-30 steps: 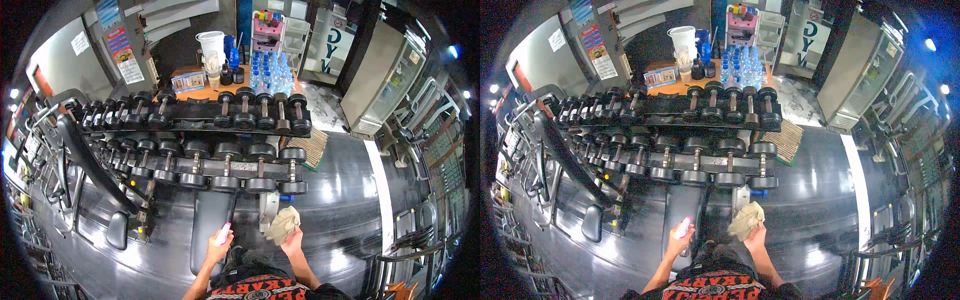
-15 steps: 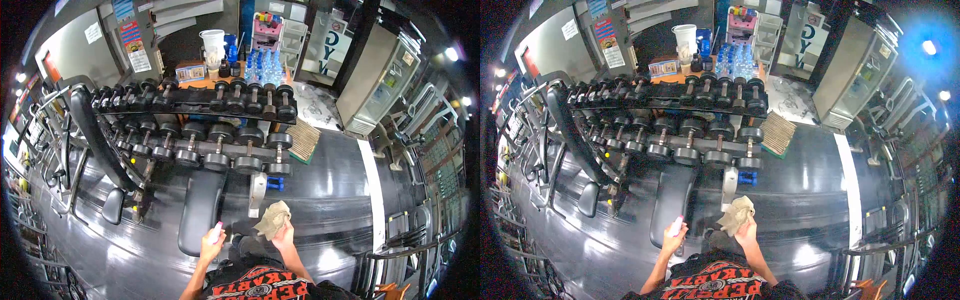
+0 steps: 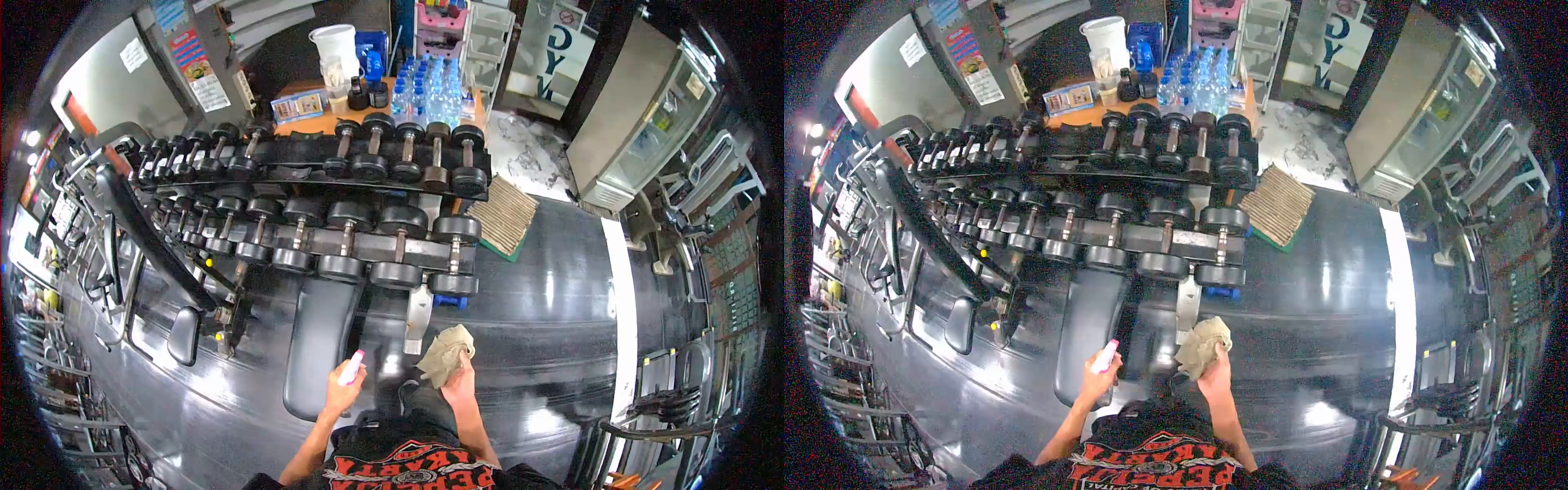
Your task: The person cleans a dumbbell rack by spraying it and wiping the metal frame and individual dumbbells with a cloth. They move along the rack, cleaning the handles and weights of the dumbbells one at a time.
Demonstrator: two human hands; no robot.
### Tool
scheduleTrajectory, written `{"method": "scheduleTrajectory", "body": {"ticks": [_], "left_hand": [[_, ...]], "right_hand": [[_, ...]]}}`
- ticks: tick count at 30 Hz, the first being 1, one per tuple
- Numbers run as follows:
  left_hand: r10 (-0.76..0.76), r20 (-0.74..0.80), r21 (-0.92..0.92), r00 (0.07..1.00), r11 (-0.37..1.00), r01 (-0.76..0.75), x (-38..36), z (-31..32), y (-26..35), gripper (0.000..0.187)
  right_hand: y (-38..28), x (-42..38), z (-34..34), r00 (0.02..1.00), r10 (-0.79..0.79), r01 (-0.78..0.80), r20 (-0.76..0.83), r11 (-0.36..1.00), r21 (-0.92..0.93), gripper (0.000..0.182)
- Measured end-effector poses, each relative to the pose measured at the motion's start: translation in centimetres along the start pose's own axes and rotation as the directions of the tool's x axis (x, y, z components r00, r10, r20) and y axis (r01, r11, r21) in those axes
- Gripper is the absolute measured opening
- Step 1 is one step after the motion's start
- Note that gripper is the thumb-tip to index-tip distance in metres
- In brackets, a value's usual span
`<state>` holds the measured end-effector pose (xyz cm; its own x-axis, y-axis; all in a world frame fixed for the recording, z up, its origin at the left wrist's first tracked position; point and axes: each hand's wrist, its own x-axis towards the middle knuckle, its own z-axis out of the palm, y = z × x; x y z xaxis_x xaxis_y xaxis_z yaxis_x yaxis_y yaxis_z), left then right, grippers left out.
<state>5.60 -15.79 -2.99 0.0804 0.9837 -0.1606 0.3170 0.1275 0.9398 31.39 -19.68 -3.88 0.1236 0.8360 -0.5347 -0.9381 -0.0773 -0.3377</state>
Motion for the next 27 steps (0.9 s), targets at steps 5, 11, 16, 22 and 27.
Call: {"method": "scheduleTrajectory", "body": {"ticks": [5,11,16,22,27], "left_hand": [[-0.047,-0.070,0.034,0.996,0.998,0.050,7.1,2.9,-1.8,0.010],[-0.023,-0.070,0.052,0.997,0.998,0.027,13.7,4.8,-2.5,0.010],[0.066,-0.016,0.196,0.998,0.979,-0.061,18.2,5.8,-4.7,0.009],[0.040,0.008,0.212,0.999,0.977,-0.040,22.6,6.6,-5.1,0.015],[0.055,0.117,0.252,0.992,0.964,-0.084,25.2,5.8,-5.5,0.015]], "right_hand": [[-2.9,4.8,-0.1,1.000,0.006,-0.006,0.002,0.999,-0.051,0.045],[-4.7,9.3,-0.5,0.997,0.023,-0.030,-0.067,0.995,-0.094,0.042],[-4.0,10.1,0.7,0.987,-0.055,0.036,-0.148,0.991,-0.129,0.043],[-0.9,11.1,1.0,0.959,-0.135,0.093,-0.248,0.980,-0.174,0.045],[1.8,12.1,2.1,0.929,-0.168,0.142,-0.330,0.985,-0.102,0.047]]}}
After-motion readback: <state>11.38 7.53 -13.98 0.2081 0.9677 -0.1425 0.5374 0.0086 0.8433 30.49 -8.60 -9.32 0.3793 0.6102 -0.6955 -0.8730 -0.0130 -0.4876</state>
